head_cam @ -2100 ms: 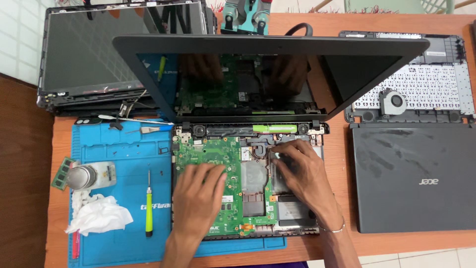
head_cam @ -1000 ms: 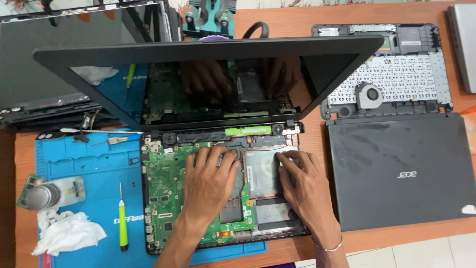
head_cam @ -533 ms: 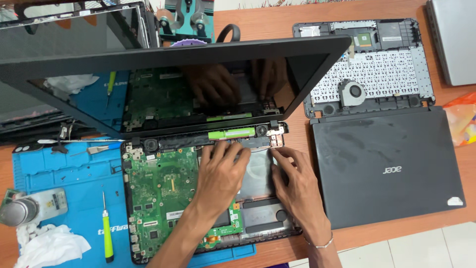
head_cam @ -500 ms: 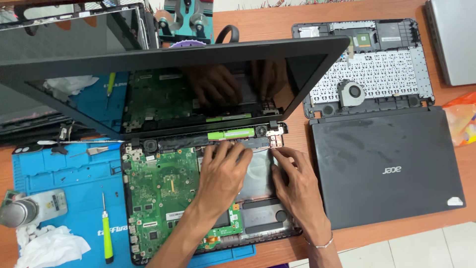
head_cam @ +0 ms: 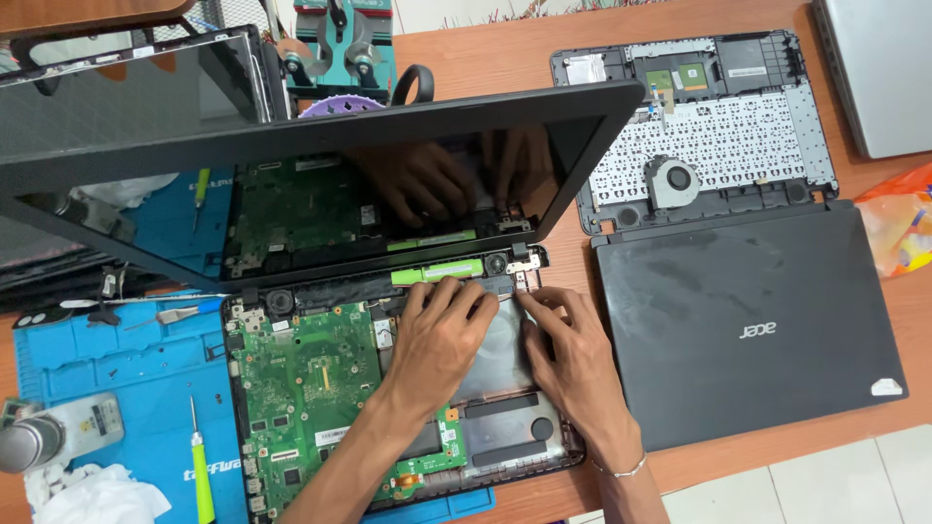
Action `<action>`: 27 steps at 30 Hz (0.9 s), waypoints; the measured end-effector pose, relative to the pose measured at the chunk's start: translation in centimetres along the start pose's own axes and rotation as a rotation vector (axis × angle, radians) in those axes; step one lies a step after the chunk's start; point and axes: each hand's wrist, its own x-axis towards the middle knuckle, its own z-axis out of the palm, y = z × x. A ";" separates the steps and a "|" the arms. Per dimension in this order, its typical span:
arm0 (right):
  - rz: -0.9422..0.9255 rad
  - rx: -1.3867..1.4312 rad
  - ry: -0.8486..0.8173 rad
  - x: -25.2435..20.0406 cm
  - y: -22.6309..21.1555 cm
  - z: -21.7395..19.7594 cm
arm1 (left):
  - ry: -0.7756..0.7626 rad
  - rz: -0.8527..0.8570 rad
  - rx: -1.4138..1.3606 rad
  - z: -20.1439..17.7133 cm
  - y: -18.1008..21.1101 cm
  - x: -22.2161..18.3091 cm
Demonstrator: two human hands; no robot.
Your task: The person uses a screwdriver to remove screws from a laptop motherboard and then connects a ribbon cable and a small internal component by hand.
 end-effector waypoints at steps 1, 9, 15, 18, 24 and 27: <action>0.004 -0.001 0.000 0.0 0.0 0.0 | 0.000 0.002 -0.005 0.0 0.0 0.0; -0.015 -0.006 0.033 0.0 0.4 0.4 | -0.038 0.016 -0.019 0.0 -0.2 0.3; 0.001 -0.011 0.007 0.0 0.4 0.4 | -0.013 0.016 -0.034 0.2 -0.1 0.4; -0.031 -0.051 -0.019 0.1 0.4 0.3 | -0.015 0.023 -0.035 0.1 -0.2 0.4; -0.099 -0.159 -0.039 0.4 0.2 0.0 | -0.010 0.014 -0.045 0.0 -0.1 0.4; -0.118 -0.177 -0.032 0.5 0.3 0.0 | -0.018 0.005 -0.038 -0.3 -0.1 0.1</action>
